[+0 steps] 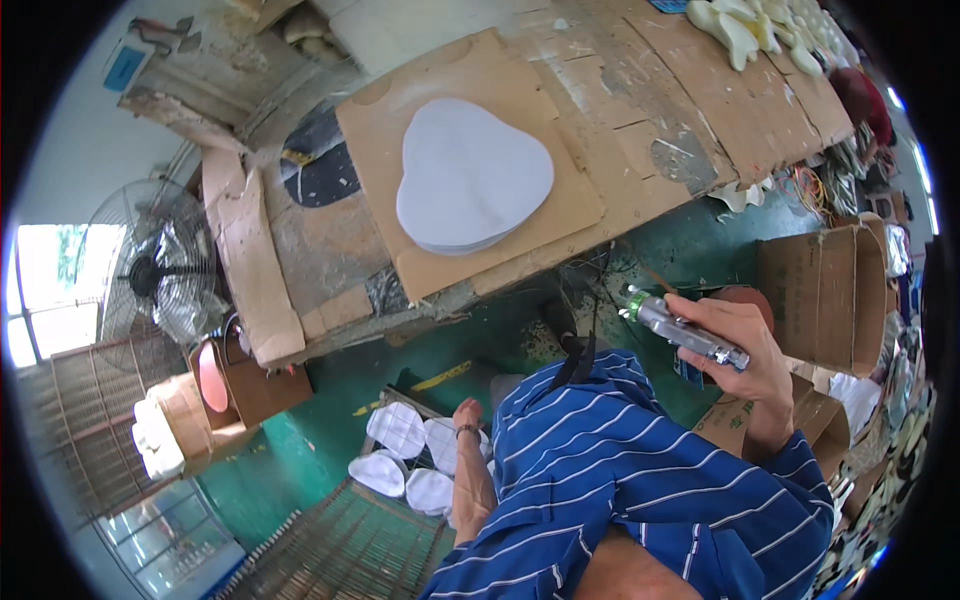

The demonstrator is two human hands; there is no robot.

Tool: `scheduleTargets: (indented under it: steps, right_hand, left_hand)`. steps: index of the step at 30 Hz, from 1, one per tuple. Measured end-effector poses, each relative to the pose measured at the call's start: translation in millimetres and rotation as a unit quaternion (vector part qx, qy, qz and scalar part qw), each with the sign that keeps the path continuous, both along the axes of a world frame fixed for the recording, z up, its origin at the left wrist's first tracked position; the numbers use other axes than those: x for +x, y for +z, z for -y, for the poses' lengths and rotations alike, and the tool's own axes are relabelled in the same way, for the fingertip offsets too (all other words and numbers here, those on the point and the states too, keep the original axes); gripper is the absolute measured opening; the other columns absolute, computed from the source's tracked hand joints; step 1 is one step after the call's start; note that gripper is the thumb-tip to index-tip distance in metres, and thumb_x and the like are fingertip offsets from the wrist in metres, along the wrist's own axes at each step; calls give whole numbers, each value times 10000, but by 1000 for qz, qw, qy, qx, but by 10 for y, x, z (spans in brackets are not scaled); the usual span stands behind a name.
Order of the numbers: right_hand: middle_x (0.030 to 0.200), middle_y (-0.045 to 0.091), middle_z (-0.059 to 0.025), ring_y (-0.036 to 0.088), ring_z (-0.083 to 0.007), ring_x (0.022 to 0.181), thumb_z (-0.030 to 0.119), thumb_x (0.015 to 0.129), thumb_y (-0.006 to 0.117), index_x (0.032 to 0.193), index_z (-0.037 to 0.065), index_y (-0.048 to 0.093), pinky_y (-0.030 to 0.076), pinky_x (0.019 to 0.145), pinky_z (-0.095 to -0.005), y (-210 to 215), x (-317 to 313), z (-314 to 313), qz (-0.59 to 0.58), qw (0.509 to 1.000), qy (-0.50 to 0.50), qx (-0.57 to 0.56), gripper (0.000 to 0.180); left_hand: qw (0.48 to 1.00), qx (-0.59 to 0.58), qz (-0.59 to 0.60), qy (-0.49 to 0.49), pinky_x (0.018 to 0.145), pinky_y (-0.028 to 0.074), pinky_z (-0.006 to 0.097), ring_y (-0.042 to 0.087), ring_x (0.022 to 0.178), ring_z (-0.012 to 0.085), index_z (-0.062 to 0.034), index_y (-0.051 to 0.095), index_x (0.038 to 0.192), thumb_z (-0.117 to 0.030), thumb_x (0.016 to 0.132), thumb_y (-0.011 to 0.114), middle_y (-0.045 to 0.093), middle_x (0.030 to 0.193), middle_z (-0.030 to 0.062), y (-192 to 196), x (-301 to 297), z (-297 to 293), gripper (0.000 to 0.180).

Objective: Applying adhesive to foam components using a spray gun and placing them on a rack to dry.

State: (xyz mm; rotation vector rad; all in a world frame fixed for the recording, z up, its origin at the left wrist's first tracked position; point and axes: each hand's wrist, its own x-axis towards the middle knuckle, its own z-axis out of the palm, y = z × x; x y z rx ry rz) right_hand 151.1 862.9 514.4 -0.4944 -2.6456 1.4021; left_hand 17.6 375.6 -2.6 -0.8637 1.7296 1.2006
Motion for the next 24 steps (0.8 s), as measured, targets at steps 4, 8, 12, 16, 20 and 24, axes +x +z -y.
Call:
scheduleTargets:
  steps: [4,8,12,16,20,24]
  right_hand:
    - [1069,713,-197,706,-377,917,-74,710,750,1408,16,584,549,794,-379,-98,-312,49,-16,998,53,0,723]
    - [1061,705,-197,692,-383,915,-87,713,721,1420,26,577,543,791,-385,-134,-575,3,-45,998,39,31,730]
    - [1081,705,-209,695,-377,939,-67,767,745,1416,32,581,545,802,-388,-190,-733,-52,-77,995,-4,61,677]
    - [1080,713,-192,702,-298,898,-33,837,743,1391,12,600,534,801,-343,-258,-766,-101,-107,990,-57,71,574]
    - [1081,711,-195,701,-299,909,-15,852,741,1385,6,604,531,812,-346,-245,-647,-139,-89,989,-89,80,551]
    - [1078,709,-199,698,-300,899,-16,854,736,1383,-1,603,529,810,-341,-157,-448,-163,-52,990,-92,91,545]
  left_hand:
    - [999,-32,-3,-42,883,529,557,710,1036,231,-100,657,1330,-240,914,681,744,1095,47,94,-108,-159,439]
    - [999,-49,-10,-16,832,539,539,715,996,244,-92,661,1325,-240,916,682,747,1066,47,163,-107,-184,435]
    - [999,-50,10,10,786,553,527,717,989,252,-98,670,1315,-233,916,689,746,1078,61,133,-20,-73,421]
    - [998,-59,6,-33,803,553,548,718,987,249,-107,681,1296,-227,916,693,747,1085,66,76,96,51,399]
    - [999,-10,39,34,851,542,575,719,966,254,-115,689,1279,-225,915,692,748,1087,69,50,147,94,380]
    - [998,-51,19,-25,852,545,563,715,946,245,-110,689,1278,-227,923,685,746,1065,60,-27,81,56,374]
